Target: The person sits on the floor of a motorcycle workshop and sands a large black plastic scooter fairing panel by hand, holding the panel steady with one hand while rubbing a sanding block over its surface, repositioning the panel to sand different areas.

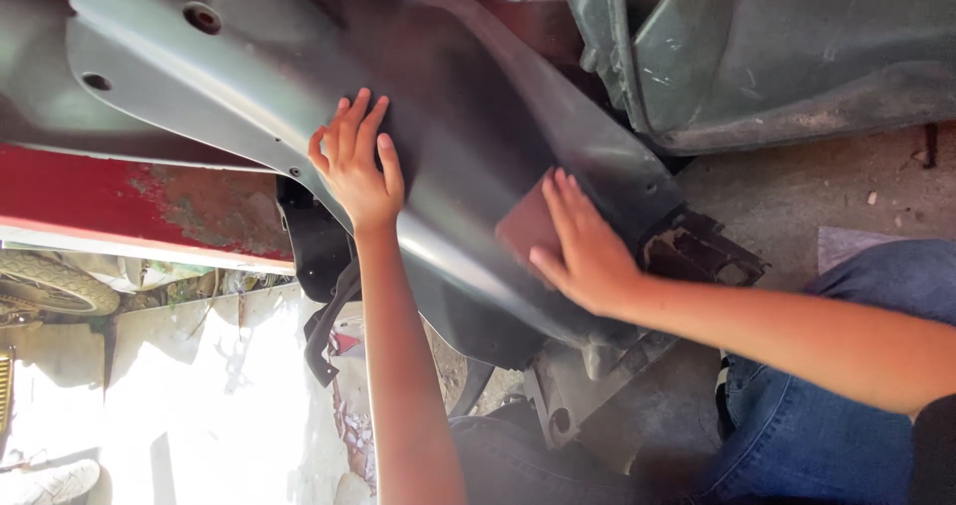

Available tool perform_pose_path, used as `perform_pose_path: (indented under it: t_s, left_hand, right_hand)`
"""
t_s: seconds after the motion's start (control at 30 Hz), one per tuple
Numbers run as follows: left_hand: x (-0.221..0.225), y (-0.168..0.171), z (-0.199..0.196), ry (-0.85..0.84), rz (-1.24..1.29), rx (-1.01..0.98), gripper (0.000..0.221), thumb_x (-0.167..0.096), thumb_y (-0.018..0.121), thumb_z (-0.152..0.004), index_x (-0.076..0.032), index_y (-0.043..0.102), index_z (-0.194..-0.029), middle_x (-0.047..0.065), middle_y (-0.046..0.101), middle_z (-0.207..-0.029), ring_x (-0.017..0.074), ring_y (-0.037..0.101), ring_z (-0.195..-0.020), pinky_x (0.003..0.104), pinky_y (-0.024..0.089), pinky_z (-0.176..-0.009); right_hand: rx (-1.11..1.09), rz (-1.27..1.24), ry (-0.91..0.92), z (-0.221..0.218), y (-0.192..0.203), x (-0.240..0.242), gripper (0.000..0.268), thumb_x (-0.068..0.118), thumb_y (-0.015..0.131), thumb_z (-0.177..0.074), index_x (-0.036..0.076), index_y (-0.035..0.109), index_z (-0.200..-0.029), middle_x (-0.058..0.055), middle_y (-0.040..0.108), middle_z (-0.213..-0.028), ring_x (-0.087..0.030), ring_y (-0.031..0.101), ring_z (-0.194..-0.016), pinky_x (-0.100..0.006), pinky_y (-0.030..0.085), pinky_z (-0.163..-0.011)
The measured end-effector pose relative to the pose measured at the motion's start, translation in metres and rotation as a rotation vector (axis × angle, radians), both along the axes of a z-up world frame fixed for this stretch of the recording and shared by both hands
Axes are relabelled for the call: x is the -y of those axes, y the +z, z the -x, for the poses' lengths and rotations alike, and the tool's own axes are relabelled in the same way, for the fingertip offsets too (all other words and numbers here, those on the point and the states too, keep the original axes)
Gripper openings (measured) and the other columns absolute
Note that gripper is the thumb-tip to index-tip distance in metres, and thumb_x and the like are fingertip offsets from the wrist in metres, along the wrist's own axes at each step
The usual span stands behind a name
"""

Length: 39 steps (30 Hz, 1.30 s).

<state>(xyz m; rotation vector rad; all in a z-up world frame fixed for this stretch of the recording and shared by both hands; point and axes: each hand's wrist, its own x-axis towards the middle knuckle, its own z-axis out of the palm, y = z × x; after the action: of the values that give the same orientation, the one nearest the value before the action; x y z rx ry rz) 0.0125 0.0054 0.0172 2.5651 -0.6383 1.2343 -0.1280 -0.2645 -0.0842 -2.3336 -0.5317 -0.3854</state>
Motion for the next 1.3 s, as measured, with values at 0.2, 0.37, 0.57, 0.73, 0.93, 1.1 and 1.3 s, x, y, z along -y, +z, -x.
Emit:
perform_pose_path:
  t_s: [0.2,0.37,0.57,0.73,0.93,1.1,1.3]
  left_hand:
    - [-0.001,-0.004,0.001,0.010,0.020,-0.013,0.039,-0.026,0.046,-0.107,-0.014,0.070,-0.136,0.003,0.062,-0.147,0.0265,0.051,-0.142,0.049,0.025,-0.121]
    - [0.001,-0.003,0.004,0.007,0.067,-0.016,0.038,-0.024,0.046,-0.108,-0.014,0.069,-0.137,0.003,0.061,-0.149,0.0263,0.049,-0.144,0.049,0.024,-0.122]
    - [0.001,-0.007,-0.001,0.003,0.120,-0.019,0.035,-0.022,0.051,-0.106,-0.016,0.070,-0.134,0.001,0.062,-0.147,0.0239,0.050,-0.143,0.049,0.025,-0.121]
    - [-0.002,-0.009,0.003,-0.011,0.139,0.000,0.033,-0.022,0.054,-0.106,-0.016,0.070,-0.135,0.000,0.061,-0.147,0.0234,0.049,-0.144,0.049,0.027,-0.120]
    - [0.002,-0.012,0.000,-0.041,0.180,0.000,0.033,-0.021,0.056,-0.105,-0.017,0.070,-0.134,0.001,0.060,-0.149,0.0226,0.048,-0.145,0.050,0.026,-0.121]
    - [0.001,-0.009,0.003,-0.045,0.200,-0.005,0.031,-0.022,0.057,-0.105,-0.018,0.070,-0.133,-0.001,0.060,-0.149,0.0204,0.049,-0.145,0.050,0.027,-0.121]
    - [0.000,-0.010,-0.001,-0.073,0.232,-0.011,0.030,-0.025,0.060,-0.103,-0.017,0.071,-0.130,-0.002,0.062,-0.145,0.0200,0.049,-0.143,0.051,0.027,-0.120]
  right_hand:
    - [0.142,0.302,0.180,0.007,0.022,-0.011,0.089,0.047,0.060,-0.094,0.002,0.019,-0.159,-0.026,0.022,-0.165,-0.040,0.024,-0.152,-0.051,0.022,-0.123]
    - [0.010,0.093,0.006,-0.030,0.018,-0.005,0.086,0.042,0.061,-0.098,0.001,0.019,-0.161,-0.034,0.020,-0.163,-0.048,0.021,-0.152,-0.052,0.024,-0.122]
    - [0.189,0.302,0.221,0.006,0.012,-0.031,0.087,0.042,0.065,-0.092,0.003,0.024,-0.160,-0.032,0.024,-0.162,-0.047,0.027,-0.151,-0.052,0.026,-0.121]
    - [0.113,0.464,0.283,-0.027,0.065,-0.035,0.088,0.045,0.067,-0.089,0.009,0.028,-0.159,-0.027,0.026,-0.164,-0.044,0.030,-0.150,-0.051,0.028,-0.121]
    - [0.315,0.445,0.066,-0.010,0.035,-0.043,0.093,0.048,0.068,-0.089,-0.001,0.030,-0.158,-0.036,0.028,-0.159,-0.051,0.027,-0.148,-0.056,0.026,-0.120]
    - [0.506,0.562,0.198,-0.016,0.048,-0.046,0.091,0.054,0.074,-0.082,0.000,0.048,-0.151,-0.022,0.040,-0.160,-0.034,0.036,-0.149,-0.051,0.030,-0.121]
    - [0.473,0.497,0.074,-0.009,0.070,-0.050,0.093,0.055,0.078,-0.074,-0.006,0.052,-0.140,-0.028,0.041,-0.157,-0.037,0.043,-0.145,-0.050,0.034,-0.116]
